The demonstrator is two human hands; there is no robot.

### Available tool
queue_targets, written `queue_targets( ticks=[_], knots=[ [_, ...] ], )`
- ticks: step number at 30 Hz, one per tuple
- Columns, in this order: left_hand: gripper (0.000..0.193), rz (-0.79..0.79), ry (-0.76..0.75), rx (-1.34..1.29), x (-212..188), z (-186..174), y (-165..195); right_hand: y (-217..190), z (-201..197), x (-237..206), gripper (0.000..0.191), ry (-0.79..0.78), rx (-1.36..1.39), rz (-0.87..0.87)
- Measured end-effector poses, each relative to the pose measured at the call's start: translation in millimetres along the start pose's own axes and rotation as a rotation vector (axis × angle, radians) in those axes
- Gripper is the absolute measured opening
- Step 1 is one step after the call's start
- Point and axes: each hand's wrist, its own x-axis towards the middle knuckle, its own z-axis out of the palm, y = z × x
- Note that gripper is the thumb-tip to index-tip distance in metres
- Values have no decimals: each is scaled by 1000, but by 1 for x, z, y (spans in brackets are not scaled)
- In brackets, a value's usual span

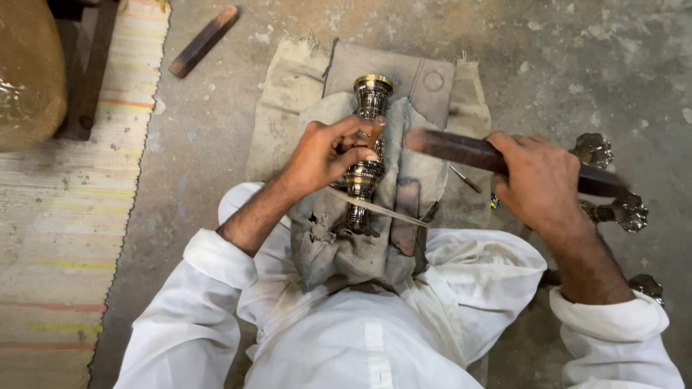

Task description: The person sits on the floor holding a small chisel against an engraved brass vase while striking the chisel with a wooden mallet, chasing the decorative pattern. The person repositions the chisel around the vase surface and continues hammering throughout the clip.

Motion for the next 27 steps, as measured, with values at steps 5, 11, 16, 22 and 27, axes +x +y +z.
queue_targets(
  ticks=[5, 11, 16, 22, 27],
  knots=[
    [36, 219, 37, -90, -12, 1, -11, -3, 7, 1, 31, 169, 291, 10],
    [36, 259, 82, 29, -13, 10, -26, -14, 8, 13, 27, 385, 283, -88],
    [35, 213, 46, 53, -9, 12, -29, -21, -6, 17, 37, 337, 50, -226],
    [35, 262, 45, 5, -9, 10, -28, -22, -19, 21, 37, 292, 69, -271],
    [37, 192, 12, 52, -10, 7, -25, -24, -24, 22, 35, 271, 92, -246]
  ],
)
